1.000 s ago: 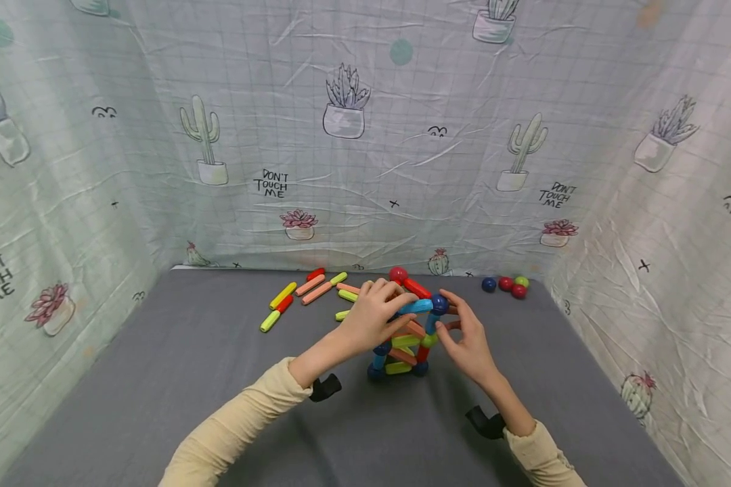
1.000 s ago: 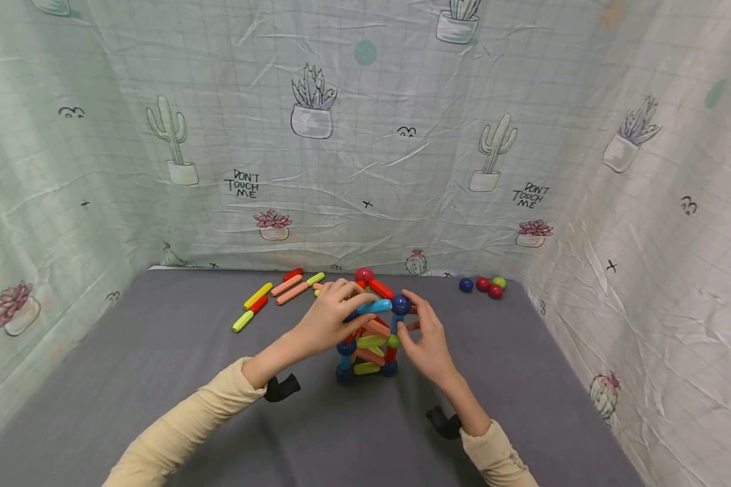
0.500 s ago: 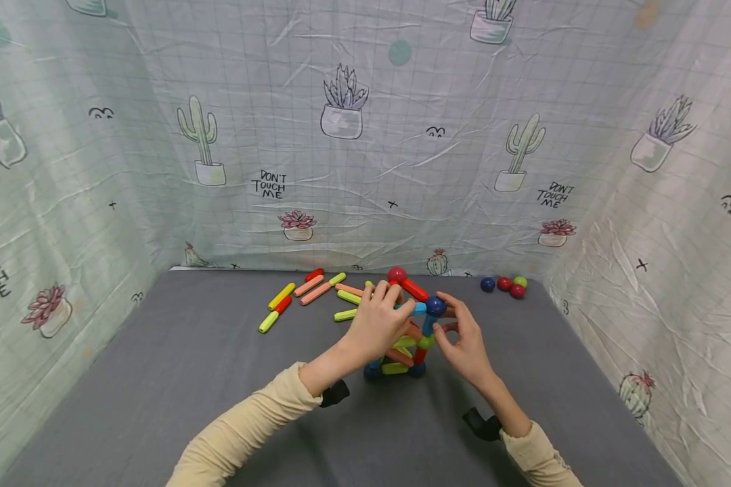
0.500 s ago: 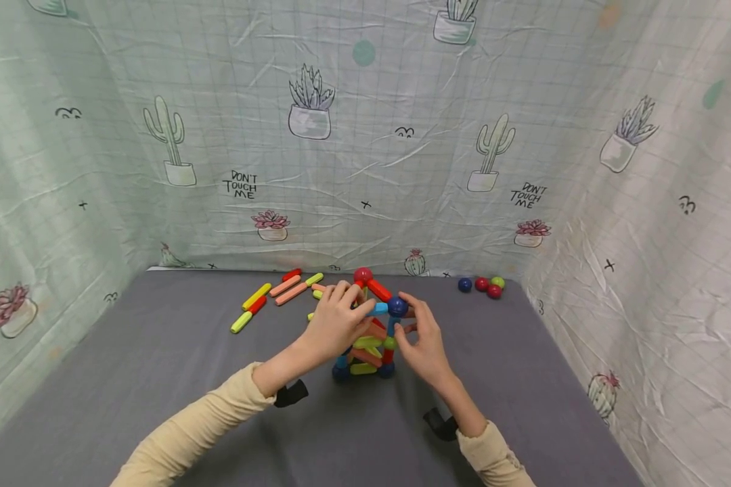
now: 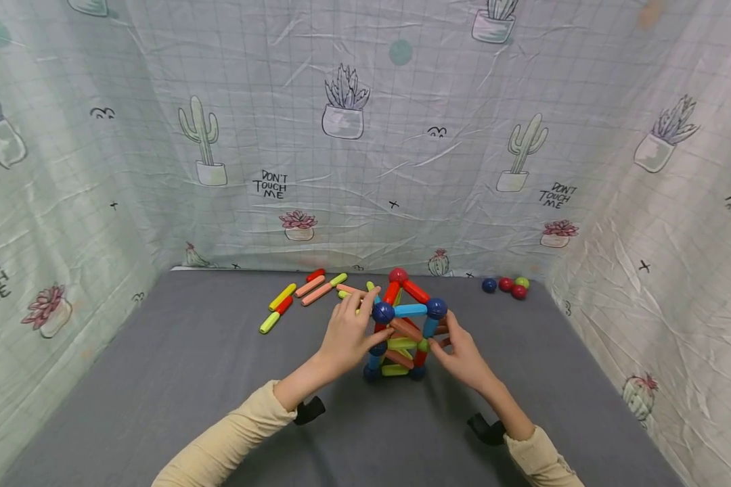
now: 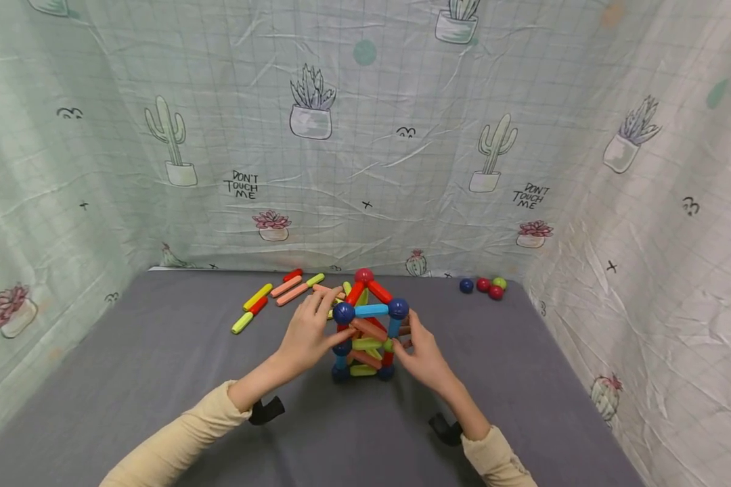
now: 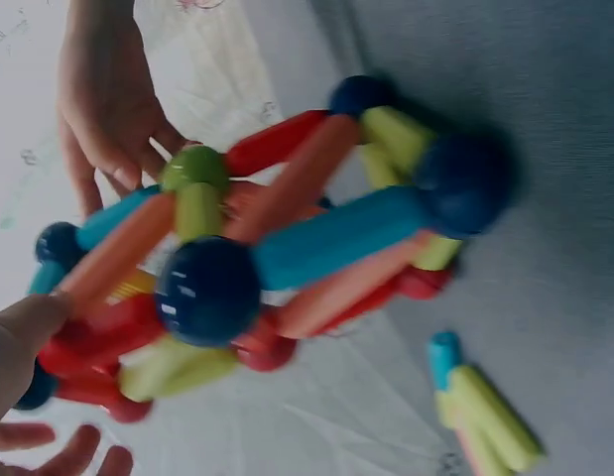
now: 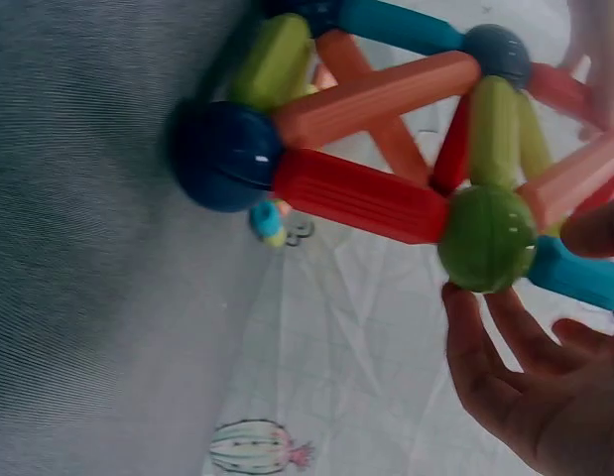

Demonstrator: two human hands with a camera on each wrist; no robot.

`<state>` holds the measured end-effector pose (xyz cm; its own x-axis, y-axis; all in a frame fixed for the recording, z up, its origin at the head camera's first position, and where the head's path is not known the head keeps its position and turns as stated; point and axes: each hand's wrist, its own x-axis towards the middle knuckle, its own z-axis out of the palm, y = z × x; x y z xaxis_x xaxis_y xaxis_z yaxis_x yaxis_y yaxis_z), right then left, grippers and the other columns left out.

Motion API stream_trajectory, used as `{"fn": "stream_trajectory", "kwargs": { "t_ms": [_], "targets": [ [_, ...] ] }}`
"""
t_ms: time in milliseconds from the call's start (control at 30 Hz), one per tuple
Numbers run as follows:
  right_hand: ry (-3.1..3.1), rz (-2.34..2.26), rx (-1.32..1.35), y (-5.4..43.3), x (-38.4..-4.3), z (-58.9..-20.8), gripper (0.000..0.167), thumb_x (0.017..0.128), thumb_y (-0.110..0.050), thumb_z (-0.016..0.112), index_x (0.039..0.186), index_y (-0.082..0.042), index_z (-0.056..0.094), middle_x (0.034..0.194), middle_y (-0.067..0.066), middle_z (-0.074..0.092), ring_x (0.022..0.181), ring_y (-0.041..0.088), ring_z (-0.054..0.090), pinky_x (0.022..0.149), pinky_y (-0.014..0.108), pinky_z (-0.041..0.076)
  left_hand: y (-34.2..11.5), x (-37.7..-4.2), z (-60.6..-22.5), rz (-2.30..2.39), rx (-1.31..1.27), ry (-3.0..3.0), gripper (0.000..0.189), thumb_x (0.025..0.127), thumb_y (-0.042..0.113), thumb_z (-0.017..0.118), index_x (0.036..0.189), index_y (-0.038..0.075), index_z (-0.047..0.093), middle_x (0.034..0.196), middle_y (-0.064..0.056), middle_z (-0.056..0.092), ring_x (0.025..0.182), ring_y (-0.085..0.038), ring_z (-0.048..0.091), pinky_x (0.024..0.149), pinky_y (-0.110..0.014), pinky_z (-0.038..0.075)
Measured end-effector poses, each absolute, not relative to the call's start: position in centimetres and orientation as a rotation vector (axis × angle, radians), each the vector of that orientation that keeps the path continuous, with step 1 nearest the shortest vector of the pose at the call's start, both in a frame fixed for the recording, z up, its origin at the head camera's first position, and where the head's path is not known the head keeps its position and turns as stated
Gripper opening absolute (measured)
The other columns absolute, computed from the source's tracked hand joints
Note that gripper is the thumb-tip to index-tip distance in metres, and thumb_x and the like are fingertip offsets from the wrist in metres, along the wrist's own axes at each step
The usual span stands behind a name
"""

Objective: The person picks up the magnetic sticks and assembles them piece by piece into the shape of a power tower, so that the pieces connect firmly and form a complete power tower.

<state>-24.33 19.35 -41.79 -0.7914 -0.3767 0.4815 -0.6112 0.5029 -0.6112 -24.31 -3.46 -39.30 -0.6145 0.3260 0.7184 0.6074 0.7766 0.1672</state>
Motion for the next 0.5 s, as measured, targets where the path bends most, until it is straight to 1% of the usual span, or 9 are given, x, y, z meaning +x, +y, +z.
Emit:
{"fn": "stream_trajectory", "kwargs": {
  "t_ms": [100,167,233,300,400,500],
  "targets": [
    [-2.52,1.159,0.873,19.5,-24.4,-42.4,0.045,0.082,-0.001,0.058,0.122,-0.002,0.037,0.101,0.016,0.057,0.088,0.028,0.061,0.063,0.026,0.051,-4.4,-24.2,-40.5,-0.544,-0.698,-2.354,0.054,0.069,0.039,0.073,0.111,0.01,0.057,0.088,-0.001,0.058,0.078,-0.014,0.052,0.064,-0.028,0.039],
    [-2.534,1.146,0.888,19.5,-24.5,-42.6,0.041,0.082,-0.002,0.058,0.119,-0.001,0.039,0.102,0.015,0.057,0.086,0.027,0.061,0.062,0.026,0.051,-4.8,-24.3,-41.3,-0.545,-0.743,-2.383,0.041,0.071,0.038,0.072,0.101,0.012,0.061,0.08,0.002,0.06,0.073,-0.012,0.054,0.063,-0.027,0.039],
    [-2.542,1.141,0.884,19.6,-24.5,-42.6,0.04,0.082,-0.003,0.058,0.118,-0.002,0.041,0.101,0.014,0.056,0.085,0.025,0.061,0.062,0.027,0.051,-5.1,-24.3,-41.9,-0.544,-0.798,-2.388,0.031,0.073,0.036,0.071,0.092,0.014,0.064,0.076,0.003,0.059,0.069,-0.01,0.054,0.063,-0.026,0.04],
    [-2.548,1.138,0.871,19.6,-24.4,-42.6,0.039,0.081,-0.004,0.059,0.116,-0.002,0.042,0.099,0.013,0.056,0.082,0.023,0.06,0.061,0.028,0.051,-5.1,-24.5,-42.2,-0.534,-0.841,-2.372,0.024,0.074,0.034,0.069,0.086,0.014,0.065,0.074,0.003,0.059,0.067,-0.009,0.055,0.063,-0.026,0.041],
    [-2.573,1.136,0.837,19.7,-24.1,-42.3,0.042,0.08,-0.006,0.061,0.117,-0.003,0.041,0.095,0.012,0.057,0.079,0.021,0.06,0.06,0.028,0.051,-5.1,-24.7,-42.4,-0.533,-0.875,-2.356,0.02,0.076,0.033,0.068,0.081,0.015,0.064,0.073,0.001,0.059,0.067,-0.009,0.054,0.062,-0.025,0.038],
    [-2.613,1.145,0.811,19.8,-23.8,-42.1,0.047,0.081,-0.009,0.063,0.121,-0.005,0.039,0.094,0.011,0.058,0.079,0.02,0.061,0.06,0.025,0.05,-5.3,-25.2,-42.5,-0.512,-0.917,-2.347,0.018,0.077,0.033,0.067,0.08,0.015,0.063,0.072,0.0,0.058,0.065,-0.008,0.052,0.062,-0.023,0.035]
  ]
}}
